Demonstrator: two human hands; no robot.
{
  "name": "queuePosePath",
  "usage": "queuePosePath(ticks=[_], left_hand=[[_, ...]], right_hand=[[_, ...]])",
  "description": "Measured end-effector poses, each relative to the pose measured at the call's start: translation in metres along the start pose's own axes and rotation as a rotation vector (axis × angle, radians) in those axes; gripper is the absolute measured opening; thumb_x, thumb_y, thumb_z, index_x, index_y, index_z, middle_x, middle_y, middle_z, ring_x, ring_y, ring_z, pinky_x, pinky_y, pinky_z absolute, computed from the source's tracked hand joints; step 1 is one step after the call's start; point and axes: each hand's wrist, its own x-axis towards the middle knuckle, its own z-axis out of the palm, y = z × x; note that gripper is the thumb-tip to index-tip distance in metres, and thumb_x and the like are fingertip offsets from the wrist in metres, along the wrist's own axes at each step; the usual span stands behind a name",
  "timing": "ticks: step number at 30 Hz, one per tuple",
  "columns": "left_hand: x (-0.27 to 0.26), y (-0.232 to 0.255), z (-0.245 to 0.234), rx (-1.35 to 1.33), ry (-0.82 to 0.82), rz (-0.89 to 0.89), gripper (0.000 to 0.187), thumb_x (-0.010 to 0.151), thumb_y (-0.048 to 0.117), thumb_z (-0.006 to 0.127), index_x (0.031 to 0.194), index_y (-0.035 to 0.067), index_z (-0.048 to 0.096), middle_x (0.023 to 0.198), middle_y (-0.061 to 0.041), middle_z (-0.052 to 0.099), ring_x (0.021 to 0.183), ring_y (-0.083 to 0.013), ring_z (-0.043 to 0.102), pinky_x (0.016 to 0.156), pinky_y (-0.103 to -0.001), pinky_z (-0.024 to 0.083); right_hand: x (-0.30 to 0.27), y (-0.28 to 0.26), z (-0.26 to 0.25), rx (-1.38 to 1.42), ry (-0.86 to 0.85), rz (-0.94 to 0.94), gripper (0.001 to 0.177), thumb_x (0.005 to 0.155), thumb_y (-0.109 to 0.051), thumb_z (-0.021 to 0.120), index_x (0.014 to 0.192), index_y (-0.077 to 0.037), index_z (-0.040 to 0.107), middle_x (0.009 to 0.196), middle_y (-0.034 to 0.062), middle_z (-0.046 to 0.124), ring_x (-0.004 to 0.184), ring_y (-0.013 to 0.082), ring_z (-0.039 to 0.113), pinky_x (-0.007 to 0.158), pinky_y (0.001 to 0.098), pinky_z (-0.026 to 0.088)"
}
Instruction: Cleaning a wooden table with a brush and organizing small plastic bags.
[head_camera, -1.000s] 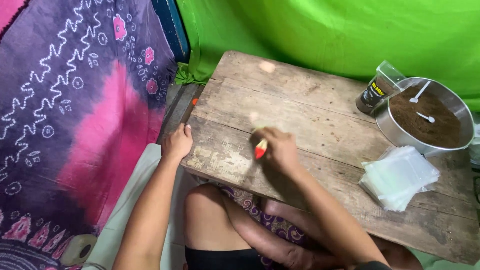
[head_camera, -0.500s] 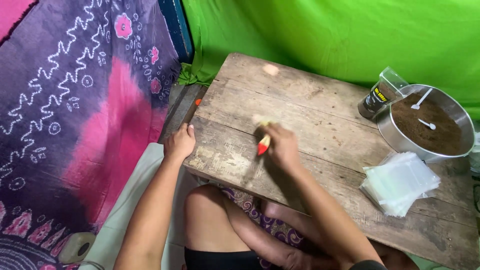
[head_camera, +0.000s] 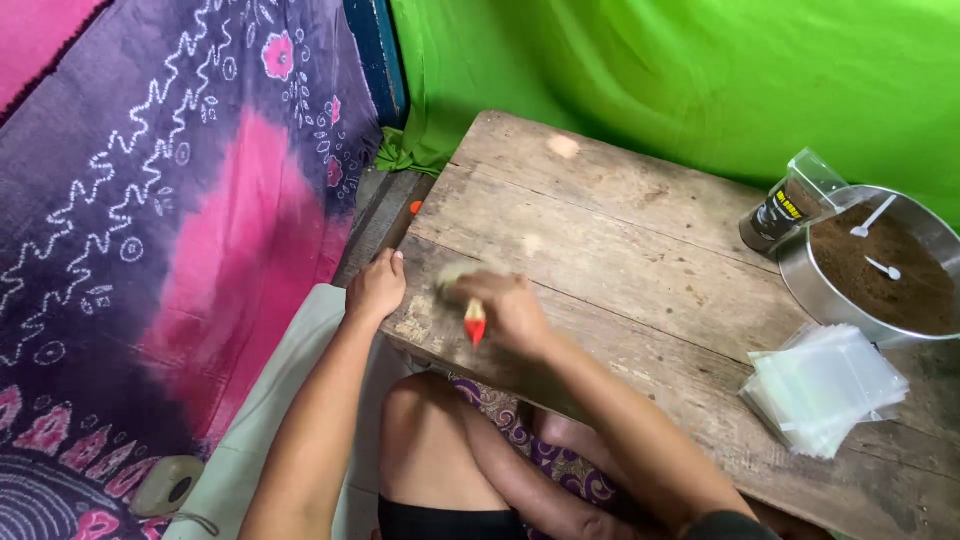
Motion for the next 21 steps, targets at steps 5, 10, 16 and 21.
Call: queuePosePath(ticks=[5, 10, 16, 21], left_hand=[[0.006, -0.006, 0.01, 0.051, 0.044, 0.02, 0.046, 0.107, 0.043, 0.03, 0.124, 0.013, 0.06, 0.109, -0.026, 0.072, 0.104, -0.0492, 0.068, 0.092, -0.059, 0.051], [0.008, -0.012, 0.018, 0.104, 0.129, 0.071, 0.045, 0.106, 0.043, 0.032, 0.124, 0.014, 0.061, 0.109, -0.023, 0.072, 0.096, -0.0527, 0.066, 0.086, -0.06, 0.05], [0.006, -0.01, 0.014, 0.134, 0.107, 0.075, 0.048, 0.107, 0.042, 0.029, 0.125, 0.011, 0.062, 0.113, -0.027, 0.071, 0.1, -0.0547, 0.064, 0.088, -0.06, 0.049], [0.017, -0.025, 0.023, 0.173, 0.14, 0.068, 0.053, 0.11, 0.044, 0.028, 0.13, 0.009, 0.061, 0.122, -0.026, 0.07, 0.104, -0.0555, 0.064, 0.089, -0.06, 0.049]], right_hand=[[-0.06, -0.093, -0.04, 0.49, -0.317, -0.057, 0.027, 0.088, -0.002, 0.067, 0.113, -0.008, 0.074, 0.102, 0.0137, 0.078, 0.084, 0.0226, 0.069, 0.068, 0.0345, 0.053], [-0.144, -0.099, -0.112, 0.597, -0.185, 0.303, 0.031, 0.088, -0.008, 0.069, 0.118, -0.003, 0.072, 0.105, 0.01, 0.08, 0.073, 0.0183, 0.072, 0.06, 0.0279, 0.056], [-0.29, -0.083, -0.176, 0.466, 0.285, 0.721, 0.012, 0.084, -0.007, 0.068, 0.093, 0.0, 0.073, 0.126, 0.0132, 0.074, 0.112, 0.0247, 0.073, 0.094, 0.0365, 0.058], [-0.381, -0.08, -0.24, 0.544, 0.681, 1.284, 0.029, 0.104, -0.005, 0.051, 0.122, 0.008, 0.068, 0.102, 0.025, 0.071, 0.085, 0.0293, 0.064, 0.072, 0.0383, 0.051]])
